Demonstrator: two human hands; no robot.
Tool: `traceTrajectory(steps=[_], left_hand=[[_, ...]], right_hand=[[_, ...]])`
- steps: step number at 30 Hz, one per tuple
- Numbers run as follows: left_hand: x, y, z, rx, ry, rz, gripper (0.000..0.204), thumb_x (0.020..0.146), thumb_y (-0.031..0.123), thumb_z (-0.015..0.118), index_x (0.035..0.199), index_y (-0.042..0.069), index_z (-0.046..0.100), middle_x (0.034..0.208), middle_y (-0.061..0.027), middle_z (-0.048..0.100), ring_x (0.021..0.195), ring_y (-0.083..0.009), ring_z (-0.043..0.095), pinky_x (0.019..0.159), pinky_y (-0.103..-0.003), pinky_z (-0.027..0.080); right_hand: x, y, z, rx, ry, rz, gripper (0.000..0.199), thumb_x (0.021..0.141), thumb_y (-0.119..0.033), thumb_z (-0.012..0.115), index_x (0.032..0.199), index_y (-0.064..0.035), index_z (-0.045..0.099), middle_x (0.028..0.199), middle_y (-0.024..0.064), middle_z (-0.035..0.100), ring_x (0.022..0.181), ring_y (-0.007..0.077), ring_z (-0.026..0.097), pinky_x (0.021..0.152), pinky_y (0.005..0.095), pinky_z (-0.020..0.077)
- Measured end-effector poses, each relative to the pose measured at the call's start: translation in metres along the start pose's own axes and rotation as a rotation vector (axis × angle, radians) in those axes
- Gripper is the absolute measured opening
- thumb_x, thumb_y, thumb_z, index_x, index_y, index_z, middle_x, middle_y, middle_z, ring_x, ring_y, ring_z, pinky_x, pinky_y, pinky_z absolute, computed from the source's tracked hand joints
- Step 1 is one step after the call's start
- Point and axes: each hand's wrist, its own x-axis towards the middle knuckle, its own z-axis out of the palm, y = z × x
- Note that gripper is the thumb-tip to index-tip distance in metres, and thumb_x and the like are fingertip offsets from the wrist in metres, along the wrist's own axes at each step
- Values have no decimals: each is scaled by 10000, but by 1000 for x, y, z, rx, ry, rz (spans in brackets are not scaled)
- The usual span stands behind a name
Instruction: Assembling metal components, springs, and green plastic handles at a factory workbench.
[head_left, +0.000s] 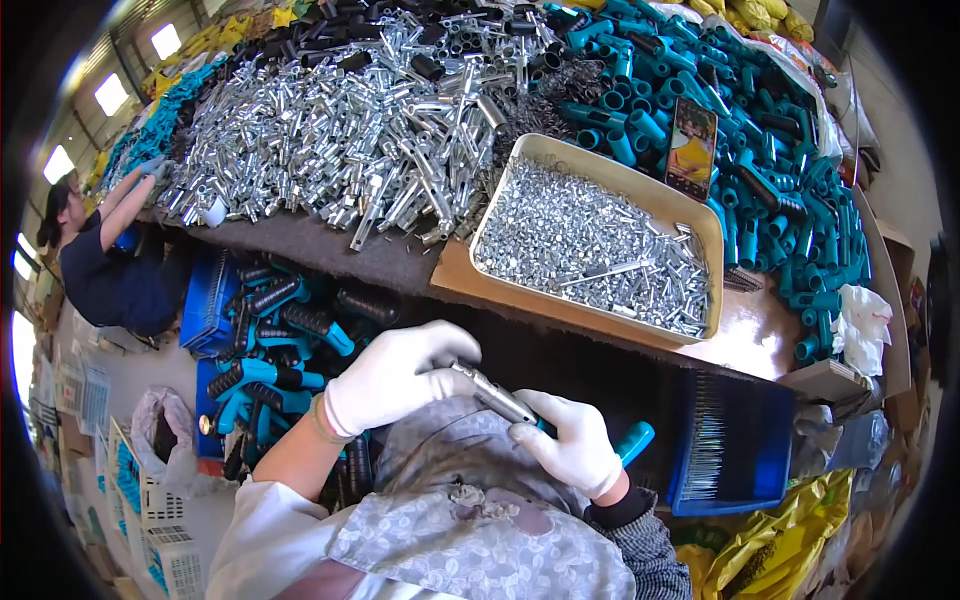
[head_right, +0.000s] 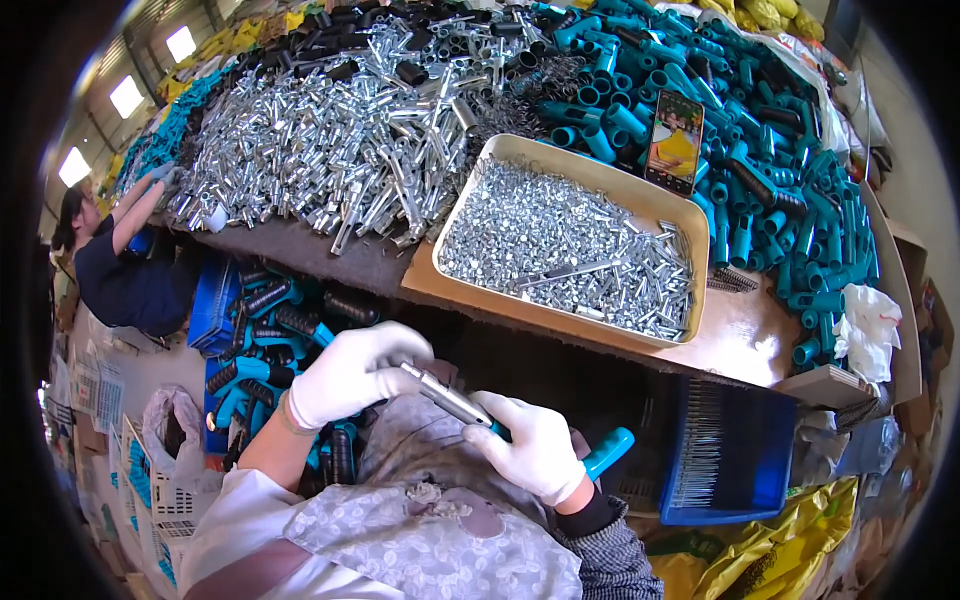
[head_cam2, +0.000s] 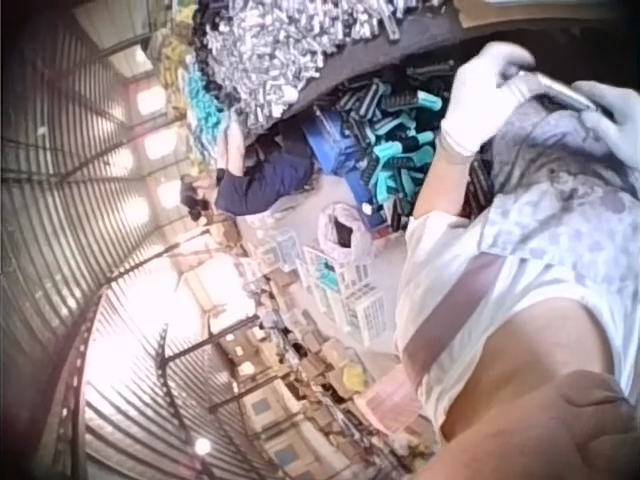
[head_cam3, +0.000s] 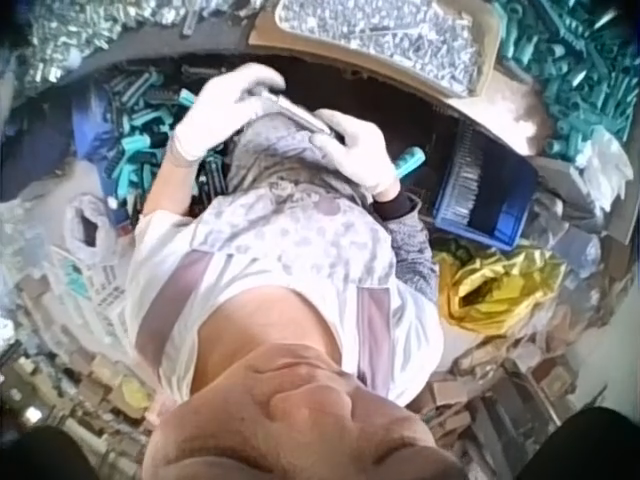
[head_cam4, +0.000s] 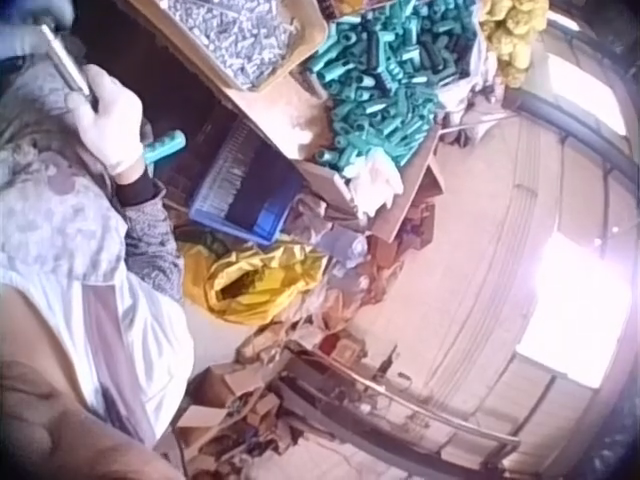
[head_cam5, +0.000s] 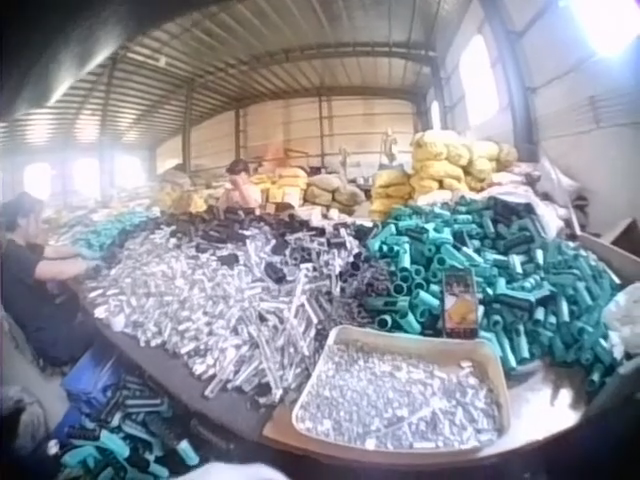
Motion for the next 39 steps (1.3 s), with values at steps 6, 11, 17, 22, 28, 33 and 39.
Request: traceTrajectory(steps=[6, 11, 17, 22, 28, 33, 39], left_hand=[[-1, -10, 4, 321, 118, 596, 230, 815, 93, 709, 1035, 46, 665, 1119, -129, 619, 849, -230, 640, 772, -305, 535], [-8, -15, 14, 147, 36, 160, 188, 859, 109, 692, 1033, 38, 688, 944, -109, 681, 835, -234, 676, 768, -317, 539], [-5, -18, 14, 117, 101, 227, 189, 840, 84, 692, 1026, 58, 674, 1027, -100, 658, 889, -247, 659, 781, -334, 536], [-4, -20, 16, 273, 36, 478, 164, 860, 75, 650, 1017, 43, 683, 993, -98, 670, 940, -298, 645, 829, -365, 531], [-5, -21, 17, 50, 86, -44, 353, 859, 214, 741, 1142, 38, 624, 948, -137, 674, 830, -246, 700, 752, -352, 550], [-6, -21, 24, 239, 49, 495, 256, 844, 218, 728, 1039, 69, 654, 874, -104, 688, 757, -287, 681, 688, -363, 545], [-12, -4, 17, 431, -67, 829, 330, 810, 225, 708, 1102, 100, 620, 910, -54, 644, 784, -241, 670, 628, -350, 534]], right_hand=[[1, -2, -3, 25, -40, 47, 373, 843, -275, 703, 1140, -51, 670, 913, 175, 693, 808, 357, 687, 716, 390, 550], [1, 3, 4, -32, -37, -31, 381, 842, -285, 701, 1139, -49, 671, 922, 173, 696, 816, 358, 687, 723, 393, 554], [-2, 7, 4, -53, -9, -25, 393, 835, -297, 707, 1133, -44, 672, 944, 180, 702, 823, 364, 688, 725, 395, 560], [-1, 10, 6, -155, -15, -80, 393, 829, -305, 712, 1135, -60, 678, 883, 162, 694, 759, 347, 686, 678, 397, 558], [3, -4, 7, -322, 2, -16, 358, 812, -289, 714, 1102, -81, 685, 835, 152, 677, 716, 349, 670, 630, 395, 537], [6, -8, -17, 205, -252, -38, 313, 878, -242, 703, 1085, -8, 690, 935, 188, 709, 866, 333, 711, 765, 375, 555], [0, 15, -29, 528, -576, -25, 312, 933, -220, 695, 1107, 40, 682, 811, 88, 670, 699, 134, 612, 665, 298, 508]])
